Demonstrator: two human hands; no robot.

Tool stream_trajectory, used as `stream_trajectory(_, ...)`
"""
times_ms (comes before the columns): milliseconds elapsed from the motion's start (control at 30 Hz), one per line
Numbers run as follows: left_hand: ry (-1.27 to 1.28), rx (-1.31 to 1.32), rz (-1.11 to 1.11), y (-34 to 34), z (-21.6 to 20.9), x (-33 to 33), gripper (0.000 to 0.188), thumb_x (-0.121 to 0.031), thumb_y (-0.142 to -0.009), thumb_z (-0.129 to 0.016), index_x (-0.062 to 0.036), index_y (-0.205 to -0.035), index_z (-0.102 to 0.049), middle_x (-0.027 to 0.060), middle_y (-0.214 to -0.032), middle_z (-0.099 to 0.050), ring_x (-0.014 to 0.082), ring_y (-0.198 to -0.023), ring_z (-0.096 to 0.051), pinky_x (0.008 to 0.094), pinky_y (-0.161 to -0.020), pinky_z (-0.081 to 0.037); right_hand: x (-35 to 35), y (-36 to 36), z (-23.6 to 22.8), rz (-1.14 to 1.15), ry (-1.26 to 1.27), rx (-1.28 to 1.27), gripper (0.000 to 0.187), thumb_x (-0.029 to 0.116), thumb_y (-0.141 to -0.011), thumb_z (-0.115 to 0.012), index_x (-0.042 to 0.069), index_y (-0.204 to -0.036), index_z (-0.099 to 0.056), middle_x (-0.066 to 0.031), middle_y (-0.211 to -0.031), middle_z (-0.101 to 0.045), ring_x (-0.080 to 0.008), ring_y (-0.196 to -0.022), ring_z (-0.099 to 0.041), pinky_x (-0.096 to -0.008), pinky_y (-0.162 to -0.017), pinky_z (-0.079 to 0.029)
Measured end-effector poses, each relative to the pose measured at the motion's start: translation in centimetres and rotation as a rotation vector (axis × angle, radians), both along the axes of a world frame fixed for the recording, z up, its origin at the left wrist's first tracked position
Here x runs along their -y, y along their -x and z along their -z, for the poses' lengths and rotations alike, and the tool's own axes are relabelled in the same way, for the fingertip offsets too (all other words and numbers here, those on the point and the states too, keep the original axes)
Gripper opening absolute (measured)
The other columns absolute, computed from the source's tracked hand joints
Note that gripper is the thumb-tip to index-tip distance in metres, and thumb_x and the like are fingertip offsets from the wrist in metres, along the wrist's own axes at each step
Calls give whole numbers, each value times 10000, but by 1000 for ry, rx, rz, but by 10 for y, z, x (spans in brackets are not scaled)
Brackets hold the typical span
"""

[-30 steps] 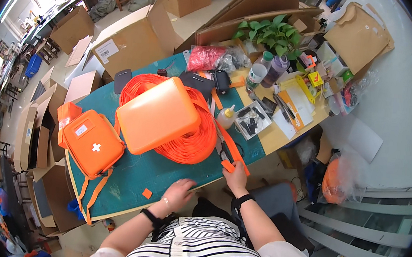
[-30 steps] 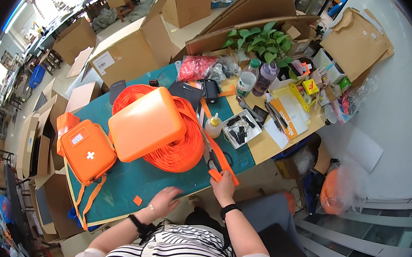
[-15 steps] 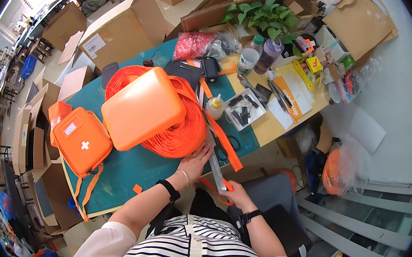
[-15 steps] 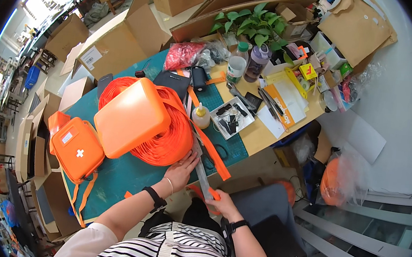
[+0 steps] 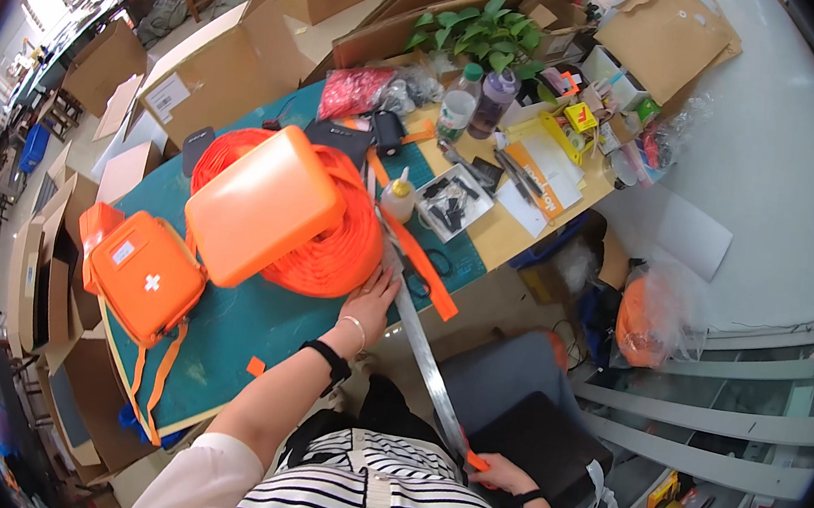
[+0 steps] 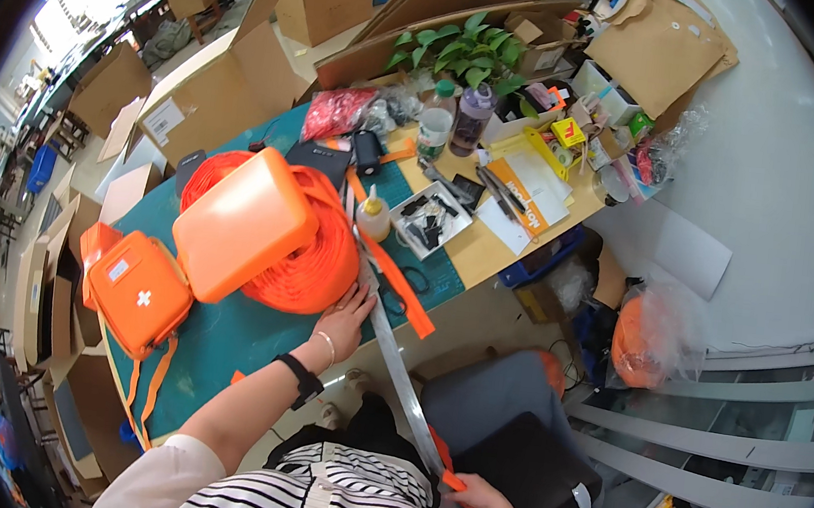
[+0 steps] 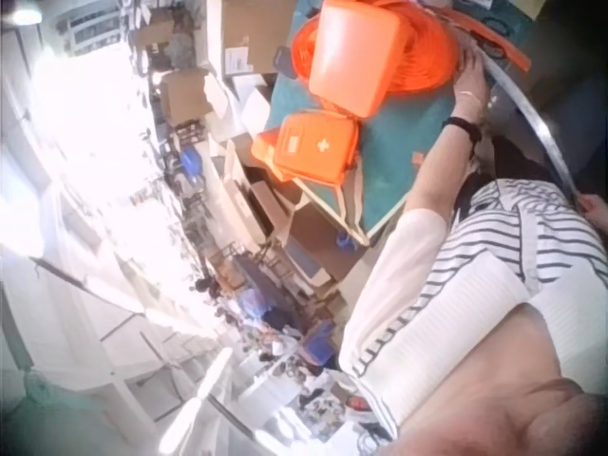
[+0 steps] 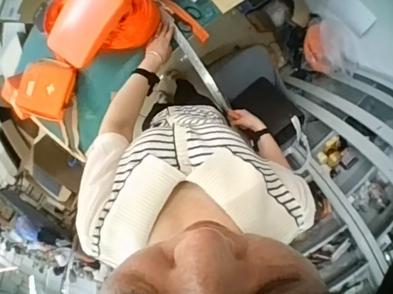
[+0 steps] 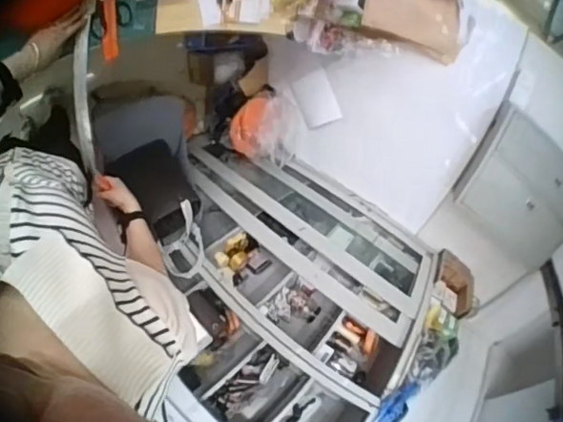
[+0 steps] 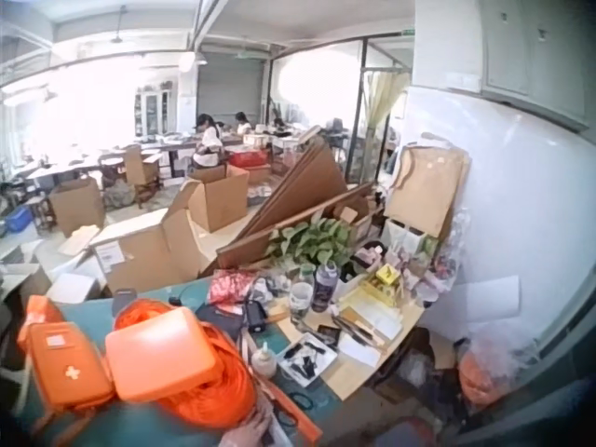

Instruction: The person assembles an orange first aid kit by inserting a white plastic container into the orange fabric pouch. They then measure and cut an orange strap using a ruler and scissors, and attach the strap to the kit.

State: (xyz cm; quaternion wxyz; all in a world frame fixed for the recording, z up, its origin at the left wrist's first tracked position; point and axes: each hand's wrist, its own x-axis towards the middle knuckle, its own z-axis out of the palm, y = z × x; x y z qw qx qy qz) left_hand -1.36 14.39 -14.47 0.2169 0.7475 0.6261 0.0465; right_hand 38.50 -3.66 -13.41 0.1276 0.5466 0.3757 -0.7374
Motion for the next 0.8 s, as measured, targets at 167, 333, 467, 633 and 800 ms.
stream_trajectory(167, -4, -123, 485, -23, -32, 55, 665, -74, -807, -550, -138, -1427, -318, 53, -1534, -198, 234, -1425, -143, 564, -1116, -136, 72, -33, -45, -261, 7, 25, 265, 204, -762, -740, 46, -914, -591, 30, -636, -476, -74, -598, -443, -236, -561, -383)
stream_trajectory(333, -190, 43, 532, -40, -21, 107, 219, -126, -801, -583, -99, -1015, -550, 63, -1090, -550, 243, -1172, -486, 461, -1050, -302, 85, -57, -136, -375, 3, 115, 367, 149, -790, -722, 32, -1124, -624, 7, -927, -650, -81, -857, -554, -247, -795, -458)
stream_trajectory(467, -129, 229, 508, -11, -44, 166, 248, -218, -726, -689, -118, -906, -552, 34, -926, -562, 219, -937, -575, 370, -886, -429, 87, -107, -176, 30, -237, 369, 263, 96, -621, -818, 51, -787, -620, 19, -700, -596, -75, -649, -548, -230, -616, -443)
stream_trajectory(633, -199, 481, 9, 80, -62, 251, 321, -263, -701, -751, -91, -927, -602, 61, -867, -560, 235, -826, -576, 351, -752, -443, 14, -9, -210, 491, -763, 121, 224, 24, -713, -654, 101, -886, -535, 47, -660, -474, -39, -469, -400, -185, -412, -305)
stream_trajectory(800, -341, 901, -523, 120, -85, 310, 193, -99, -794, -673, -33, -950, -580, 41, -804, -508, 164, -683, -508, 265, -628, -414, -63, 158, -211, 622, -837, -554, 276, 278, -963, -500, 38, -901, -623, 8, -646, -514, -17, -412, -296, -180, -381, -200)
